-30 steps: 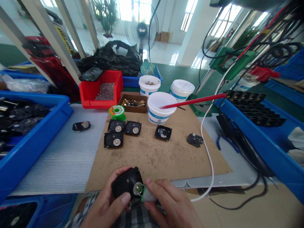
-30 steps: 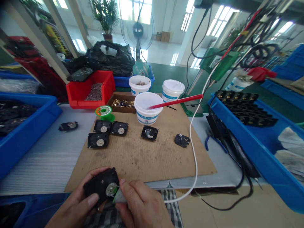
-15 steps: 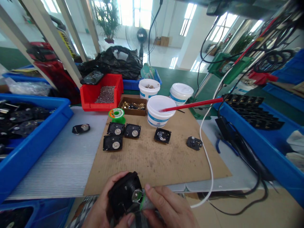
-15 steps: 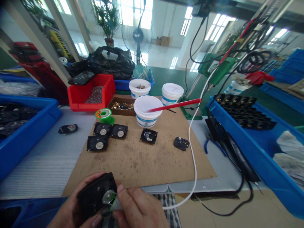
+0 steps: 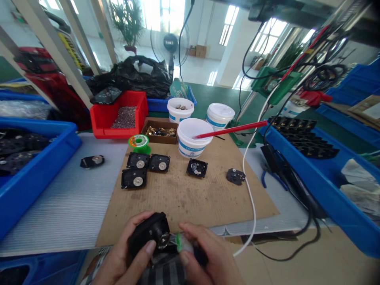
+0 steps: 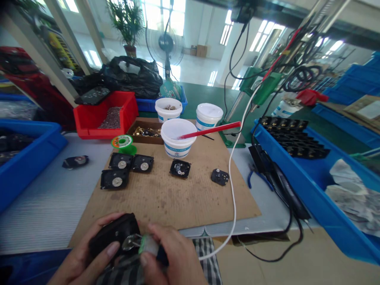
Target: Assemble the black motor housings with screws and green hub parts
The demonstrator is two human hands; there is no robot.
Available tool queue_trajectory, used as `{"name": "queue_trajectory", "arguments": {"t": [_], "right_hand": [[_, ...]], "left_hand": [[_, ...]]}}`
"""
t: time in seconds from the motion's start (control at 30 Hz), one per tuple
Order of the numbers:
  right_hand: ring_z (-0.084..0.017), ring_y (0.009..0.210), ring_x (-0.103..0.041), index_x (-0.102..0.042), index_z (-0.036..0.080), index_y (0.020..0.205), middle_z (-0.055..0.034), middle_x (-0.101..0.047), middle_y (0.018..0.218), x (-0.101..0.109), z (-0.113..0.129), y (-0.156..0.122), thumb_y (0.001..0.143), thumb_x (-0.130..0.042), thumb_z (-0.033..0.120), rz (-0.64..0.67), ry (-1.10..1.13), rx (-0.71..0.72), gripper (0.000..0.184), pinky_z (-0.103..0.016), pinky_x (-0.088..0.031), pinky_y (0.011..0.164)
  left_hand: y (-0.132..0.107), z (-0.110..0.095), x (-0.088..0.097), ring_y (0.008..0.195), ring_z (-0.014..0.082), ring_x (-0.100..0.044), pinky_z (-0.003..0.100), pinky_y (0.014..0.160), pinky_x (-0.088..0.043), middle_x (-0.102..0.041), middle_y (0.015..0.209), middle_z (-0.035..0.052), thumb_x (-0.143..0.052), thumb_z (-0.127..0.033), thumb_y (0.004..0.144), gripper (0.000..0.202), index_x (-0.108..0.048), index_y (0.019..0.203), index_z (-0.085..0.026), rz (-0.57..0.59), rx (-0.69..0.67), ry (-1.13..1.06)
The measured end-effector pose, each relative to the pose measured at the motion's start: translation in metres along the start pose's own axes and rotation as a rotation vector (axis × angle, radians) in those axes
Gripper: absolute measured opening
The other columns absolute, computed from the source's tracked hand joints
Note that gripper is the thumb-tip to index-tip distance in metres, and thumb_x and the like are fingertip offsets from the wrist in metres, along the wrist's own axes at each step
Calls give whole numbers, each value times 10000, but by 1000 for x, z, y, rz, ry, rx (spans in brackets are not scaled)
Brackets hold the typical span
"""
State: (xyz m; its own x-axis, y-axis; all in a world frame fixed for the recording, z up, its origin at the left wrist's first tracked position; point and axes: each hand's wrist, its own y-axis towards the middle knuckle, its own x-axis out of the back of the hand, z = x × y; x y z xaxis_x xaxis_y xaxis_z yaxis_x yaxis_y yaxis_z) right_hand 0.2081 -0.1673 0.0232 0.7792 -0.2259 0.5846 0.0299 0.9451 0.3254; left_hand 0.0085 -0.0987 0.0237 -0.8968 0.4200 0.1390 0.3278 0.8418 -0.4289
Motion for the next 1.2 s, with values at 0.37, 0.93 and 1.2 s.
{"name": "queue_trajectory", "arguments": {"t": [0.37,0.93,1.2], "right_hand": [[-133,540,-605,-624,174,842,-6,-644,601,1,9,5,966,-397,333,244,199,-365,304,-214,-405,545],[-131,538,-579,-632,176,829,-7,-628,601,-2,10,4,964,-396,345,218,163,-397,321,-216,-373,544],[-142,516,-581,-613,195,815,-5,-634,600,-12,8,-3,959,-381,340,138,62,-370,310,-230,-331,512]], "left_hand": [[4,7,3,915,256,-682,275,684,-552,-637,1292,49,-546,-597,869,549,-471,1315,-285,31,11,96],[3,12,-2,1222,277,-558,242,778,-578,-621,1282,24,-480,-579,905,493,-470,1314,-304,19,-72,174],[11,31,9,1164,215,-618,242,986,-507,-641,1264,-12,-502,-510,916,422,-489,1303,-343,-11,-213,323]]}}
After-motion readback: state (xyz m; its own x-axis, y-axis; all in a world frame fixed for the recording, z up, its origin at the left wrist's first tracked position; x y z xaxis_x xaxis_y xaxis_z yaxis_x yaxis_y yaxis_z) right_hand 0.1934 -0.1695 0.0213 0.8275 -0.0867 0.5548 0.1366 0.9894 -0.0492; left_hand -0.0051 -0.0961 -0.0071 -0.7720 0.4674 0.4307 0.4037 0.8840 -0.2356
